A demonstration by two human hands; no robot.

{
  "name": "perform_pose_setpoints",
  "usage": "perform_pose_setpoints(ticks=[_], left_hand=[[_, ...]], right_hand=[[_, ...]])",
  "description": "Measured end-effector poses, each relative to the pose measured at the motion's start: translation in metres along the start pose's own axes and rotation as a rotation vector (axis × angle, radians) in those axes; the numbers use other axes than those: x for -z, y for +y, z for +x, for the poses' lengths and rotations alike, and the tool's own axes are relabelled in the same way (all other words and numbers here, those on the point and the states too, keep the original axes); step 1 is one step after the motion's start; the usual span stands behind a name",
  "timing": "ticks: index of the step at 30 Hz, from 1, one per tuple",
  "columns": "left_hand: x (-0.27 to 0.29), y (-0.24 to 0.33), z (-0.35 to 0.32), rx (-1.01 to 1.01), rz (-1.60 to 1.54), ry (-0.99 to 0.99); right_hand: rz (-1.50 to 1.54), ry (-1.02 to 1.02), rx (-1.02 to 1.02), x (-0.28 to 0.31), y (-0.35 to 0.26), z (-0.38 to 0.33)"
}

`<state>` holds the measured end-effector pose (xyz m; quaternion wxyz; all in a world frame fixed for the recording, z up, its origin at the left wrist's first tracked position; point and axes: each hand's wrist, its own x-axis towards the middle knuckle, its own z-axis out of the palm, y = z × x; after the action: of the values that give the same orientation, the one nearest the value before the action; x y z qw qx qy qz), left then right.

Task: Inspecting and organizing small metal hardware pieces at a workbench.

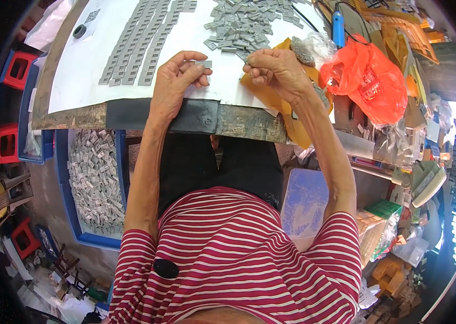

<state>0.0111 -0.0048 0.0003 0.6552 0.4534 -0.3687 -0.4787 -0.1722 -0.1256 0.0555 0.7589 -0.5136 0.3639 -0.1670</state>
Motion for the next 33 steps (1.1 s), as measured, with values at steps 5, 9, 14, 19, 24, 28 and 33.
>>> perform_pose_setpoints(ticks=[5, 9, 14, 19, 24, 28, 33], left_hand=[[-0.002, 0.004, 0.000, 0.017, 0.027, -0.019], [-0.002, 0.004, 0.000, 0.010, 0.034, -0.005], [-0.001, 0.004, 0.000, 0.017, 0.076, -0.021], [0.000, 0.004, 0.000, 0.021, 0.057, -0.035], [0.000, 0.004, 0.000, 0.021, 0.052, -0.040], [-0.001, 0.005, -0.001, 0.031, 0.061, -0.064], [-0.004, 0.007, -0.002, 0.033, 0.063, -0.069]], right_hand=[[0.142, -0.075, -0.078, -0.010, 0.001, 0.010], [0.167, -0.083, -0.077, -0.014, 0.010, 0.018], [0.062, -0.018, -0.003, -0.024, 0.009, 0.014], [-0.033, -0.030, 0.063, -0.029, 0.011, 0.014], [-0.122, -0.033, 0.110, -0.038, 0.012, 0.015], [-0.113, -0.010, 0.218, -0.043, 0.014, 0.018], [-0.138, -0.023, 0.244, -0.042, 0.017, 0.020]])
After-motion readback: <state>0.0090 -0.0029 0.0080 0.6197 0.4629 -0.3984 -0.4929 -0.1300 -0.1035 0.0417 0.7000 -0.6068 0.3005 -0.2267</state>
